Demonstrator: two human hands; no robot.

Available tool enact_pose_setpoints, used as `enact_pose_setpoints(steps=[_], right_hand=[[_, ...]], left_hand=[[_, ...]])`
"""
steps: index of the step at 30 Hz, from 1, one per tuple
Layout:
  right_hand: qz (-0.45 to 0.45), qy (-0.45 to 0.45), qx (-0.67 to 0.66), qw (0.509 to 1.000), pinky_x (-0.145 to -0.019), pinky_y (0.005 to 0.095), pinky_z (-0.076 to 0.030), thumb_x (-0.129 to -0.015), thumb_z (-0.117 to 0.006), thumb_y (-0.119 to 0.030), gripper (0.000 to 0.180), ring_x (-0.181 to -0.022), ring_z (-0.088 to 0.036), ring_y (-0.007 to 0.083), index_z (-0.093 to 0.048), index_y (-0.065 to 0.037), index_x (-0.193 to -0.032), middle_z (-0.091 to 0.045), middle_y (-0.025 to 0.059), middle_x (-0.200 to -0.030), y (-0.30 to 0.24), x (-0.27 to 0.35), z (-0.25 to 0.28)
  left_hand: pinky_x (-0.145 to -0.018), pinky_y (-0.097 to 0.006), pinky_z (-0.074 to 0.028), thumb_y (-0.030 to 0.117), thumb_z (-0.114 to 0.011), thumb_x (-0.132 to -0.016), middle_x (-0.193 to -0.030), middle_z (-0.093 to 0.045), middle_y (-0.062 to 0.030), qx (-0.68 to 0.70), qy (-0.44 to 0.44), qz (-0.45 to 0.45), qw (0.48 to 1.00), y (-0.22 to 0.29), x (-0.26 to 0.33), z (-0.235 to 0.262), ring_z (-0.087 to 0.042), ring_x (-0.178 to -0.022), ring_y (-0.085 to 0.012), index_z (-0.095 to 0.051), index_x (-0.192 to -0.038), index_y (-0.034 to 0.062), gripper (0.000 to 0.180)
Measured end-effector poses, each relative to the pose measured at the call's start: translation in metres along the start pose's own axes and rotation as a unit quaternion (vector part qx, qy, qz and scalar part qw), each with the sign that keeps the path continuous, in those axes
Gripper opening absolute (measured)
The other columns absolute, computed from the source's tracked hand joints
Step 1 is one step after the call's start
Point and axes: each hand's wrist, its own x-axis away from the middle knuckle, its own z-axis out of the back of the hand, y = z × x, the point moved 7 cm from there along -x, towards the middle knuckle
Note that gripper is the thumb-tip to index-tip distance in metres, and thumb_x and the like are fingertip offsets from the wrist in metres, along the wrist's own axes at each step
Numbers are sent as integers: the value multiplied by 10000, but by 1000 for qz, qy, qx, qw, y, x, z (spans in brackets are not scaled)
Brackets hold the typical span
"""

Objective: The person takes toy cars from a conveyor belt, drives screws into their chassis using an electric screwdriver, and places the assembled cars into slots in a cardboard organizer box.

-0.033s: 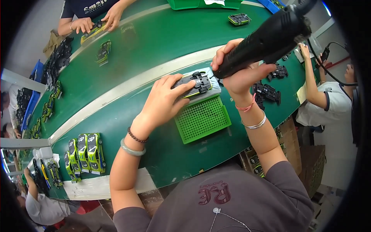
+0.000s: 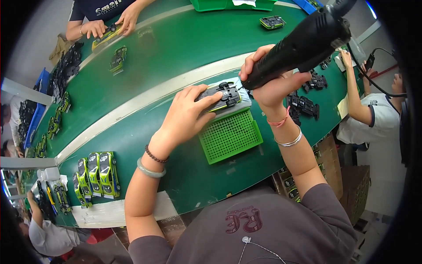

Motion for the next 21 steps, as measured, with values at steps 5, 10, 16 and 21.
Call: enact_pose_setpoints(steps=[5,10,16,21], right_hand=[[1,-11,8,1000,-450,264,-413,-571,-210,-917,968,-490,-501,183,-459,-14,-818,-501,98,-585,9,-1,-3],[-9,-14,28,999,-425,261,-405,-608,-231,-895,922,-472,-495,175,-456,-23,-804,-474,79,-558,21,-1,-4],[-66,-27,73,995,-398,262,-400,-619,-245,-887,893,-431,-479,172,-456,-36,-788,-472,86,-542,31,-9,-10],[-73,-19,54,996,-393,271,-401,-602,-246,-897,913,-427,-476,187,-461,-29,-788,-471,98,-539,34,-6,-6]], left_hand=[[-918,-407,-382,123,-662,-735,-1171,-489,-155,0,1,0,1000,0,0,1,-469,-1058,-336,-552,-1187,153,467],[-902,-417,-388,155,-671,-724,-1126,-510,-140,-8,16,-11,1000,-2,-1,1,-483,-1042,-320,-559,-1164,169,454],[-910,-417,-383,156,-660,-734,-1129,-505,-144,-5,14,-9,1000,-2,1,1,-477,-1051,-322,-567,-1155,159,431],[-915,-418,-378,160,-661,-732,-1134,-502,-147,-8,13,-10,1000,0,1,0,-474,-1055,-323,-570,-1152,156,429]])
